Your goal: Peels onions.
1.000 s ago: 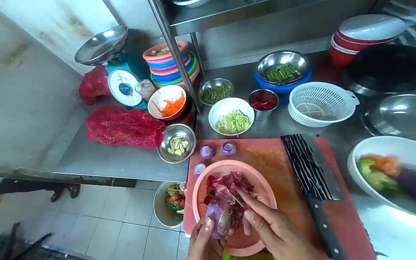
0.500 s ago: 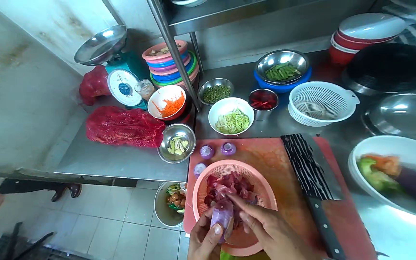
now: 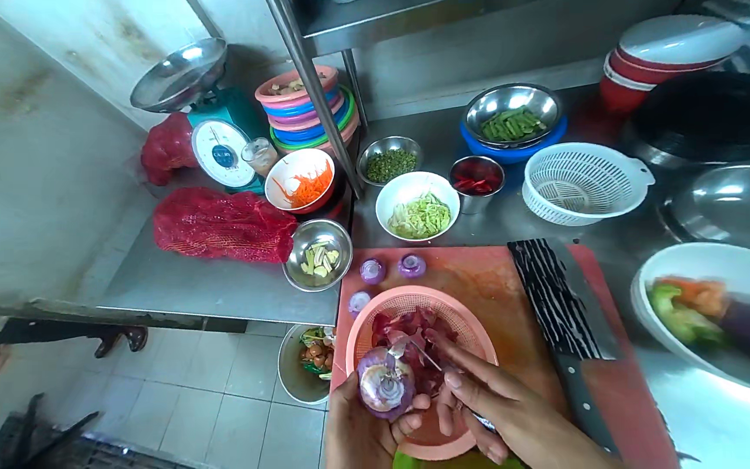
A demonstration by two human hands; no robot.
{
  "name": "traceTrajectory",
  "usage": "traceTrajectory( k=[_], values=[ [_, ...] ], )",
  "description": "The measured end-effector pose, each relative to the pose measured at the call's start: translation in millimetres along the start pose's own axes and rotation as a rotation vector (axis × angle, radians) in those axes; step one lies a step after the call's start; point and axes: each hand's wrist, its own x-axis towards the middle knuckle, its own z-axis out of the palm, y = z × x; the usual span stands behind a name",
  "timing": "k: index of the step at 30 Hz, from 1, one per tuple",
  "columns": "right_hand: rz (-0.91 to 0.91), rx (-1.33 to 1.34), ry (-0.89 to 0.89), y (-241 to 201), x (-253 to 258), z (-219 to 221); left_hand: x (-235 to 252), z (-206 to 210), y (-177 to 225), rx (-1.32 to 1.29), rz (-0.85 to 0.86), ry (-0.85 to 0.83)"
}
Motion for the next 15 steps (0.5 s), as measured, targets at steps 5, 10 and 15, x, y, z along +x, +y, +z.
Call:
traceTrajectory(
  k=[5,10,15],
  values=[
    [-0.11,-0.201,-0.023,-1,-6,19,-2,13,-3,0.112,0.049,0.082],
    [-0.201,-0.292,0.081,12,-3,25,-2,14,-5,0.15,0.111,0.065],
    [-0.432,-0.584,0.262,23,-1,31,-4,19,-8,0.21,0.17,0.065]
  ],
)
